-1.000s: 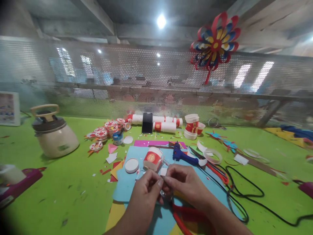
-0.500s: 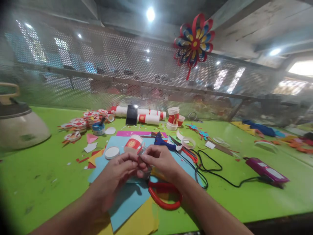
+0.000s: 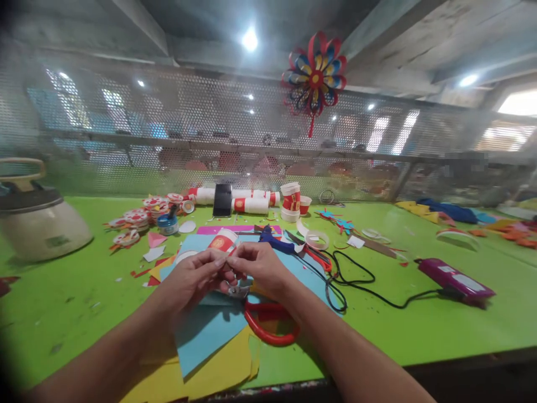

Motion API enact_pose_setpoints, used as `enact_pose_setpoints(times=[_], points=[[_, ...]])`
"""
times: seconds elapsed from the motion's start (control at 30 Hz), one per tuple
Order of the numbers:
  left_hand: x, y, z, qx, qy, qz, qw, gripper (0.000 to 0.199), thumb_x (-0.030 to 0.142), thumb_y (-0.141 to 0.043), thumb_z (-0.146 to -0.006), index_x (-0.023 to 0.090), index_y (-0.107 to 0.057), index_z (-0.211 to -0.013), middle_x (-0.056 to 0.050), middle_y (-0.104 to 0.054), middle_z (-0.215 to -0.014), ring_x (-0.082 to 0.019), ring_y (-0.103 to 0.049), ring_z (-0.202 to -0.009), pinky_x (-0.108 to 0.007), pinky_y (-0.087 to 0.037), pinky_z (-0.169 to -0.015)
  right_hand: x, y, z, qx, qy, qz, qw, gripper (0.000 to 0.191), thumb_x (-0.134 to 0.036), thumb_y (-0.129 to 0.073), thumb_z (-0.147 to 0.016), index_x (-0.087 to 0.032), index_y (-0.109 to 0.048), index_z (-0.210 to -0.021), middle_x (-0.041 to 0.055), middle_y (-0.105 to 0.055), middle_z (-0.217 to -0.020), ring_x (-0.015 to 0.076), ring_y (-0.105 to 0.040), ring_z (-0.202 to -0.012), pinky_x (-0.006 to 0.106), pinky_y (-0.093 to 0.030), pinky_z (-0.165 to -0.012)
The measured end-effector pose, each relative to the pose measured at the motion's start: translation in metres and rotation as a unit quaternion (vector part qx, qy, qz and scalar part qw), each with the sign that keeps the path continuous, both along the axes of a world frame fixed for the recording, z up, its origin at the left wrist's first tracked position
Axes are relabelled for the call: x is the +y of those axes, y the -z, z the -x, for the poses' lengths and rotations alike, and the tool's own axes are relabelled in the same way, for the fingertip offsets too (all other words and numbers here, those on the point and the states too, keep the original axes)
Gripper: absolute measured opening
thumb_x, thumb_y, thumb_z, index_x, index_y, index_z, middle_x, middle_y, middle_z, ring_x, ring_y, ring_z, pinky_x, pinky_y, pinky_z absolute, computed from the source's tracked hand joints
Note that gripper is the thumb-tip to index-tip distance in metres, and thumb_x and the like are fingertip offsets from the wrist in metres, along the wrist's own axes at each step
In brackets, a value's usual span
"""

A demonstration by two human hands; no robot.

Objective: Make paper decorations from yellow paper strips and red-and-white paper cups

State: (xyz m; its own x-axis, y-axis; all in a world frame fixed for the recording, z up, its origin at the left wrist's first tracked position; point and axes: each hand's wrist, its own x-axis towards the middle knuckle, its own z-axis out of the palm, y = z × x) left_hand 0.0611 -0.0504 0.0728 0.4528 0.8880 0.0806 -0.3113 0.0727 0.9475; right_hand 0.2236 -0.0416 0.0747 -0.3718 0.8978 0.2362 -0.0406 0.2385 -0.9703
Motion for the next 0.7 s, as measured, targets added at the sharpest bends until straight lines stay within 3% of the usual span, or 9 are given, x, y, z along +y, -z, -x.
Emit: enact_pose_setpoints(times=[0.2,0.4,0.57,0.63,0.7], points=[[0.000,-0.005,0.002,0.041,-0.009,-0.006,0.999,0.022,0.034,-0.065,-0.074,0.014,-0.058,-0.070,-0.003,-0.061,-0.064,-0.015,-0.058,-0.060,-0.026,-0.044,-0.056,-0.002,-0.003,0.002,-0.008,0.004,0.005,1.000,0.033,-0.045,-0.069,-0.073,-0.015,-0.058,-0.069,-0.0028,-0.055,-0.056,0.0094,-0.047,-0.051,0.024,-0.036,-0.052],[-0.006,-0.014,0.006,0.075,-0.135,-0.013,0.988,0.025,0.035,-0.064,-0.074,0.014,-0.058,-0.063,-0.003,-0.061,-0.060,-0.013,-0.055,-0.056,-0.023,-0.040,-0.054,-0.004,-0.004,0.003,-0.019,0.035,0.005,0.999,0.030,-0.040,-0.070,-0.073,-0.014,-0.058,-0.066,-0.0010,-0.056,-0.062,0.0094,-0.046,-0.053,0.024,-0.036,-0.054],[0.012,-0.027,0.023,-0.126,-0.235,0.048,0.963,0.031,0.037,-0.060,-0.078,0.015,-0.056,-0.057,0.000,-0.059,-0.054,-0.011,-0.055,-0.053,-0.023,-0.043,-0.057,-0.005,-0.007,0.004,-0.022,0.045,0.005,0.999,0.029,-0.041,-0.071,-0.072,-0.015,-0.059,-0.066,0.0013,-0.061,-0.066,0.0096,-0.046,-0.054,0.024,-0.036,-0.053],[0.019,-0.040,0.041,-0.210,-0.267,0.108,0.934,0.034,0.033,-0.056,-0.082,0.015,-0.052,-0.053,0.000,-0.055,-0.048,-0.010,-0.053,-0.050,-0.022,-0.042,-0.054,-0.005,-0.007,0.005,-0.034,0.052,0.006,0.998,0.030,-0.041,-0.071,-0.071,-0.014,-0.059,-0.065,0.0016,-0.061,-0.065,0.0097,-0.046,-0.053,0.024,-0.035,-0.052],[0.018,-0.056,0.065,-0.269,-0.310,0.109,0.905,0.046,0.036,-0.041,-0.089,0.016,-0.049,-0.049,-0.001,-0.054,-0.045,-0.009,-0.050,-0.048,-0.021,-0.040,-0.052,-0.004,-0.007,0.006,-0.038,0.061,0.017,0.997,0.032,-0.043,-0.071,-0.070,-0.014,-0.058,-0.063,0.0019,-0.062,-0.063,0.0095,-0.045,-0.051,0.024,-0.034,-0.051]])
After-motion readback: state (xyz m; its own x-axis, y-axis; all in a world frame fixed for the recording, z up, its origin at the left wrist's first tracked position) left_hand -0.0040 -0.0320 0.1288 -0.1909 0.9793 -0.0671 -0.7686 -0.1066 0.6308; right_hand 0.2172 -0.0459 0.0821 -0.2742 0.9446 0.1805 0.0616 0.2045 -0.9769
